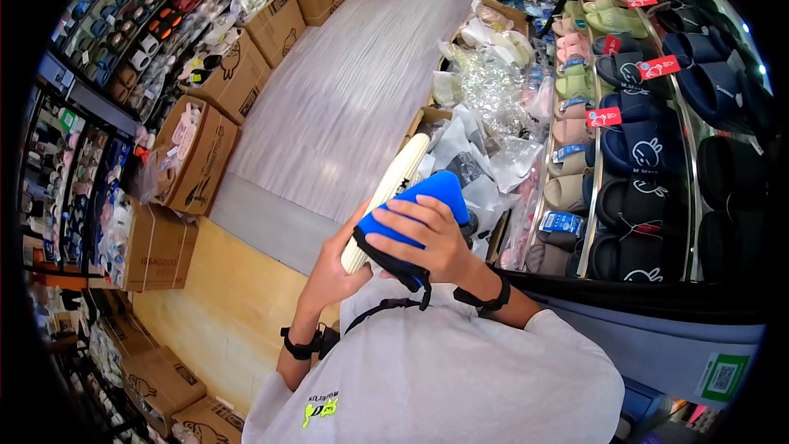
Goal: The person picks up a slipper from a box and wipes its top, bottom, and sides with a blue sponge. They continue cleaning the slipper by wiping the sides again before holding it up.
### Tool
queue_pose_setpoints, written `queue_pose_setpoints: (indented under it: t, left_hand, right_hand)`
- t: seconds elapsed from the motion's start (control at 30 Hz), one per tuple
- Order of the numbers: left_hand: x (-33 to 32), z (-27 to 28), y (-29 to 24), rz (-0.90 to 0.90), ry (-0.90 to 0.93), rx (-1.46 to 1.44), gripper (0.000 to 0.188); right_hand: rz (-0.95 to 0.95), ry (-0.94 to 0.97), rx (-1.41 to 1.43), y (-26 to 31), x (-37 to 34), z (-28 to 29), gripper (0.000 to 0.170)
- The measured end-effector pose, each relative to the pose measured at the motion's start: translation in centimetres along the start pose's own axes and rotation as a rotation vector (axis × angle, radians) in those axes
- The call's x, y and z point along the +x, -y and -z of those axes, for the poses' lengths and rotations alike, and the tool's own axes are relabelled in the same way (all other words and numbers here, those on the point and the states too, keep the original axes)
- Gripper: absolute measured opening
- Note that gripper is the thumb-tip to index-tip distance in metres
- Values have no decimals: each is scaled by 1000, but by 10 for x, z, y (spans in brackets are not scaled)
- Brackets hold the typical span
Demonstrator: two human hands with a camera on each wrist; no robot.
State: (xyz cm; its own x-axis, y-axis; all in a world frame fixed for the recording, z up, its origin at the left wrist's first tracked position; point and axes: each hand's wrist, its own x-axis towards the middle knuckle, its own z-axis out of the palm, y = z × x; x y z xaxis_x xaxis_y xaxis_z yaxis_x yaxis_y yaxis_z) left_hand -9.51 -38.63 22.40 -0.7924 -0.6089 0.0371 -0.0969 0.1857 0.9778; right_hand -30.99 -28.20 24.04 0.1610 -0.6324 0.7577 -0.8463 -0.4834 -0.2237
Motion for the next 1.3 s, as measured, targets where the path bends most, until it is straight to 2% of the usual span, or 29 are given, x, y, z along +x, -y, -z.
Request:
queue_pose_setpoints:
  t: [0.07, 0.13, 0.2, 0.27, 0.33, 0.37, 0.47, 0.57, 0.6, 0.67, 0.73, 0.87, 0.93, 1.07, 1.13, 1.17, 1.2, 1.27, 1.3]
  left_hand:
    - [2, -2, -1, -70, -16, -4, 96]
    - [2, 0, -5, -49, -9, 30, 96]
    - [2, 0, -2, -4, 4, -15, 97]
    - [6, 0, -4, 2, 0, -29, 98]
    - [9, -1, -7, -19, 29, -27, 98]
    - [12, -3, -4, -112, 2, 15, 97]
    - [16, -6, 5, -89, 2, -67, 95]
    - [16, -2, -2, -84, 21, -6, 96]
    - [16, -3, -3, -15, 18, -16, 95]
    - [17, -5, -7, -12, 25, 2, 93]
    - [18, -5, -4, -6, 35, 5, 91]
    - [18, -4, -7, 33, 40, -61, 89]
    - [21, -4, -2, -72, 8, 16, 89]
    - [20, 1, -1, 100, 49, 15, 84]
    - [22, 0, 6, -7, 43, 86, 90]
    - [20, -6, 8, -160, -66, 78, 99]
    - [21, -4, -1, 14, 5, -48, 99]
    - [22, -2, -6, -27, 7, -34, 99]
    - [24, 1, 2, -48, 21, 37, 97]
  right_hand:
    - [92, 60, -10, -5, 0, 2, 45]
    - [18, 76, 80, -16, 6, 11, 46]
    - [-116, 19, 61, -20, 11, 15, 51]
    - [-149, -48, 44, -19, 9, 9, 52]
    - [-99, -16, 32, -9, 8, 9, 53]
    - [-54, 11, 61, -3, 5, 5, 49]
    - [116, 182, -5, 0, -3, 4, 40]
    - [-24, 103, 67, -14, 6, 12, 45]
    - [-94, 68, 77, -16, 7, 15, 48]
    - [-169, -68, 61, -16, 4, 4, 52]
    - [-161, -47, -22, -4, 5, 1, 50]
    - [35, 120, -30, -2, 5, -1, 46]
    - [-27, 102, 75, -9, 10, 3, 46]
    - [-160, -30, 31, -8, 15, 2, 45]
    - [-143, 18, 6, 4, 17, -1, 47]
    - [-96, 51, 14, 8, 18, -4, 48]
    - [-6, 115, -18, 8, 16, -6, 49]
    - [25, 120, 8, 3, 16, -6, 49]
    - [-30, 99, 35, -1, 19, -2, 49]
